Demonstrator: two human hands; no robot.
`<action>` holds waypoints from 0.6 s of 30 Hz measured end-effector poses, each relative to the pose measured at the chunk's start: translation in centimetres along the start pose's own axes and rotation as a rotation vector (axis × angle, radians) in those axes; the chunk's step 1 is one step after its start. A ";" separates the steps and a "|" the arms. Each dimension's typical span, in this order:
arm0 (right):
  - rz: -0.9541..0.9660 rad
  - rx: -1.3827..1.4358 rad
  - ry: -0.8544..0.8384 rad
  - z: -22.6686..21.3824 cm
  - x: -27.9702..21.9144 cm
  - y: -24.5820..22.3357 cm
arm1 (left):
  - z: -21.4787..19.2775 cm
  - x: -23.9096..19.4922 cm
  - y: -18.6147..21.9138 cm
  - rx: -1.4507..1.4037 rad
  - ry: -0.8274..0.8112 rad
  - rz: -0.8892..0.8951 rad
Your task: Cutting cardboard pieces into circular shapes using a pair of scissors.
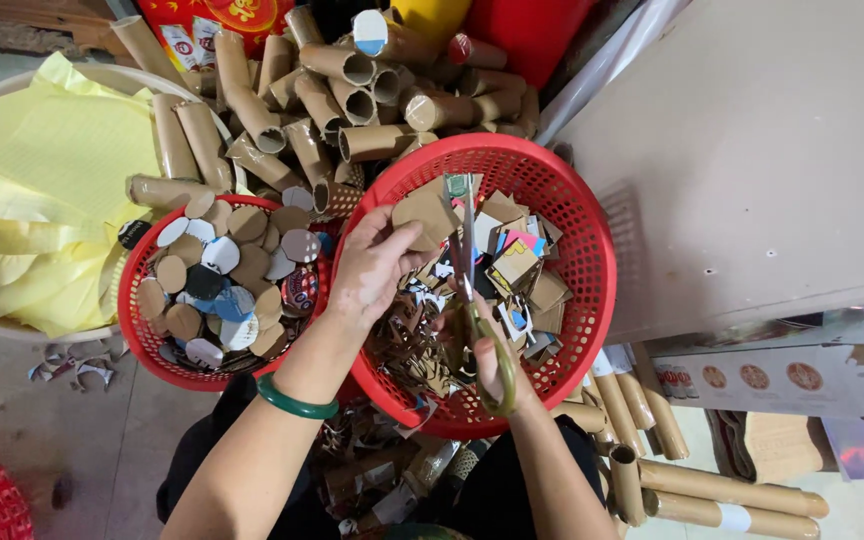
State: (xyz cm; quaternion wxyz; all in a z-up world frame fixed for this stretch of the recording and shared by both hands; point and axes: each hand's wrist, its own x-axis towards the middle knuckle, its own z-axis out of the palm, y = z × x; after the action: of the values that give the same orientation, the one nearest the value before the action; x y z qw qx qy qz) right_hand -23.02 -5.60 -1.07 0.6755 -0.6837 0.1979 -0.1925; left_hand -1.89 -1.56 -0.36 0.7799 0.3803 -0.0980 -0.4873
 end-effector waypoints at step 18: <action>-0.067 0.054 0.081 0.1 -0.2 -0.4 | 1.0 -0.4 -2.4 0.083 0.039 0.045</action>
State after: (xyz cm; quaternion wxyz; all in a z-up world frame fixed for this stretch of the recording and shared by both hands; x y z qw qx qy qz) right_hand -23.12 -5.47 -0.70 0.6783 -0.6632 0.1967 -0.2478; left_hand -4.28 -2.30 -1.25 0.7760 0.4196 -0.1116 -0.4574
